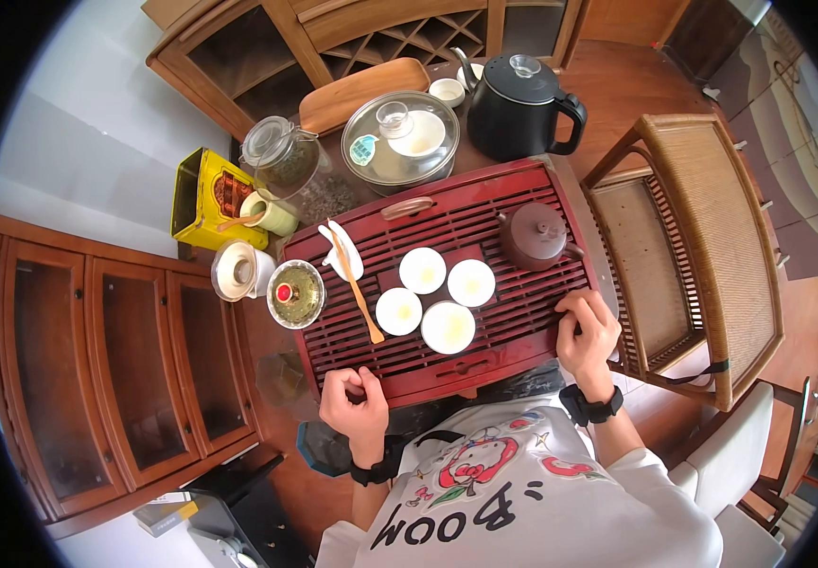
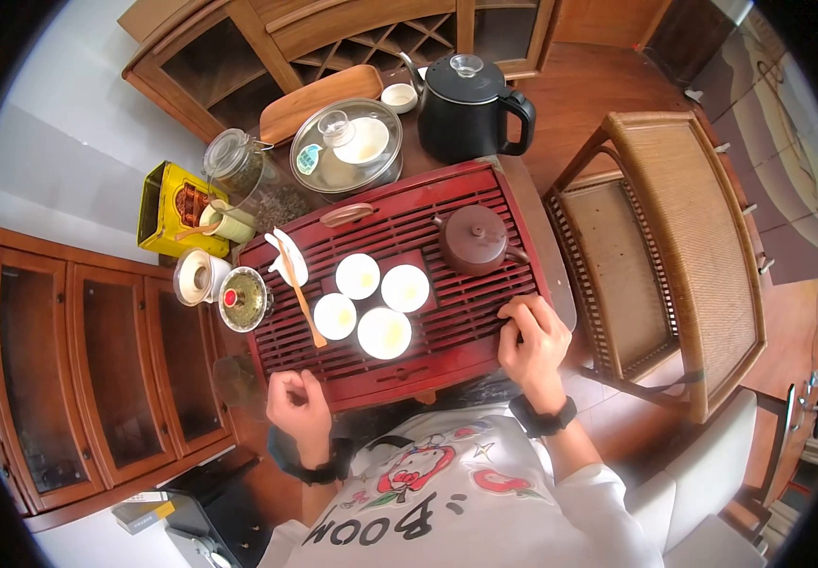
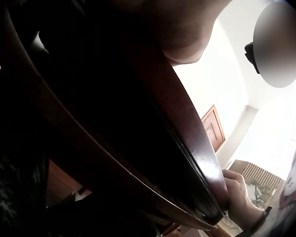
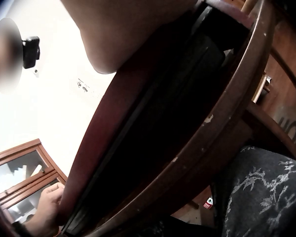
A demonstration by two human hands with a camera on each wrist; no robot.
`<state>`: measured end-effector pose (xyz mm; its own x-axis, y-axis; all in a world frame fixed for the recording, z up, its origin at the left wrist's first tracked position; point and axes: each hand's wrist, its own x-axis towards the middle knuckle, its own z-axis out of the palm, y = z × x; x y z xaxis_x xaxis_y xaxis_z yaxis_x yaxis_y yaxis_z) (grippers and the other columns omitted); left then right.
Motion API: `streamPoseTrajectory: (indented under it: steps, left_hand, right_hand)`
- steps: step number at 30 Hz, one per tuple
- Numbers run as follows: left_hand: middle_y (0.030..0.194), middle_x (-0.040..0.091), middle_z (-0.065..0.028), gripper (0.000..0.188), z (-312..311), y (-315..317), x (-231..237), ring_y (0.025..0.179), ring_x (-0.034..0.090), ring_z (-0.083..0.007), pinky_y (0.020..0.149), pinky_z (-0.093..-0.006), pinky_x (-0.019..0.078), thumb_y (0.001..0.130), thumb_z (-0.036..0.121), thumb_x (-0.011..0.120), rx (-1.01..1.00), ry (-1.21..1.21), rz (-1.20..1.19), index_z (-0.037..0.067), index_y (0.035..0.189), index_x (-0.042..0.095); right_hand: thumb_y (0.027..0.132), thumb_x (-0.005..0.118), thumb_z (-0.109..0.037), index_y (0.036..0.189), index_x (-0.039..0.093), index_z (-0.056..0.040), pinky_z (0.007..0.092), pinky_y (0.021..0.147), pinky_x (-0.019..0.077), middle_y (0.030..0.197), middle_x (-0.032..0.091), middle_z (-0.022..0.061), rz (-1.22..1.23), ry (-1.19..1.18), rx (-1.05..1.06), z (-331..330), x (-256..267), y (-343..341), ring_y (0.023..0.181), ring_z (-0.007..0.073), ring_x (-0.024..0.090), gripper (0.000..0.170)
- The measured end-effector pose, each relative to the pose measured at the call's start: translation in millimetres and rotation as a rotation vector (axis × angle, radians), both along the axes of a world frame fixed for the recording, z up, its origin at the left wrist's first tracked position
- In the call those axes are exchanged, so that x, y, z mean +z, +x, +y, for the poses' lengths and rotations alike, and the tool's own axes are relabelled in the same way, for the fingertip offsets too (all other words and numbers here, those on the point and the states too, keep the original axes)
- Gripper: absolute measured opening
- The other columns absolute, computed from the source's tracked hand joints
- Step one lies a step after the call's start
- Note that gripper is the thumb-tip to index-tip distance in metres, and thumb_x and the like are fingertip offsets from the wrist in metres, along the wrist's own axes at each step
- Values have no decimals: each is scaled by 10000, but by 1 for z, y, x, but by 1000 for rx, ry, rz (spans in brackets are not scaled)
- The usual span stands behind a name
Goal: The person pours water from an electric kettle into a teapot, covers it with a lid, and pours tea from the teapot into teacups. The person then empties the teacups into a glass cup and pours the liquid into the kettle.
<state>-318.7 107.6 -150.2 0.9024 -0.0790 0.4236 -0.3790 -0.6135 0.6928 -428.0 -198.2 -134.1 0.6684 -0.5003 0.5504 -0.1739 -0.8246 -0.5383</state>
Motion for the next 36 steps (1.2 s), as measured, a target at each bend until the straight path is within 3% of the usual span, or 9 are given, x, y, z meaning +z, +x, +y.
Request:
streamPoseTrajectory:
  steps: [1, 3, 7, 10, 12, 16, 22, 28, 36]
  left_hand:
    - [645, 505, -10, 230, -1, 0, 0, 566, 464, -79, 512, -256, 380, 921, -14, 707, -1, -2, 1, 40, 790, 526]
    - [647, 489, -67, 245, -3, -1, 0, 521, 438, -196, 523, -335, 358, 833, -51, 742, 30, -49, 24, 36, 764, 524]
    - [644, 489, -64, 246, -2, 0, 0, 522, 440, -201, 521, -339, 359, 832, -45, 744, 35, -54, 19, 40, 761, 525]
    - [645, 512, -19, 232, 0, 0, 1, 552, 468, -99, 530, -270, 392, 910, -8, 718, 11, 16, -4, 39, 787, 527]
    - [654, 519, -32, 230, -2, 0, 4, 556, 481, -121, 546, -290, 402, 900, -4, 725, 9, 10, -4, 37, 784, 530]
    - [660, 517, -40, 229, -2, 0, 4, 558, 484, -138, 550, -302, 401, 890, -5, 729, 10, 18, 5, 36, 777, 534]
    - [652, 501, -43, 236, -4, 1, 5, 532, 458, -152, 527, -306, 384, 879, 15, 742, 17, 23, -13, 48, 767, 537]
    - [632, 474, -41, 240, -6, 2, 4, 510, 443, -144, 508, -302, 360, 887, 33, 747, 34, 35, -45, 56, 763, 543]
    - [638, 487, -37, 221, -7, 2, 7, 511, 453, -141, 511, -302, 378, 873, 19, 754, 29, 42, -26, 54, 778, 558]
  right_hand:
    - [733, 632, 64, 816, 695, -74, 360, 626, 528, 875, 683, 59, 1, -2, -1, 0, 0, 0, 709, 263, 672, 173]
    - [735, 632, 64, 812, 696, -76, 365, 626, 530, 870, 685, 54, 5, 9, 0, 0, 1, 0, 709, 270, 672, 173]
    - [753, 616, 85, 813, 692, -53, 341, 617, 520, 866, 685, 78, -9, 66, 46, -3, 8, -2, 689, 254, 665, 169]
    - [826, 543, 120, 841, 685, 1, 284, 608, 478, 853, 686, 111, -46, 360, 79, -20, 19, -5, 668, 185, 632, 186]
    - [868, 538, 86, 882, 697, 8, 277, 637, 483, 866, 694, 74, -75, 527, 102, -41, 35, -2, 707, 139, 627, 178]
    - [953, 576, -51, 1056, 714, 6, 286, 831, 509, 965, 723, 72, 45, 535, 87, -106, 65, 28, 914, 112, 642, 182]
    - [981, 678, -225, 1308, 657, -17, 331, 981, 504, 1216, 726, 103, 51, 458, 164, -228, 31, 124, 1122, 204, 687, 388]
    - [968, 703, -258, 1226, 658, 9, 334, 937, 515, 1050, 731, 102, 276, 562, 230, -229, 37, 191, 1025, 193, 684, 374]
    - [968, 745, -257, 1060, 656, 0, 294, 767, 506, 851, 670, 42, 124, 753, 315, -235, 23, 206, 813, 136, 643, 287]
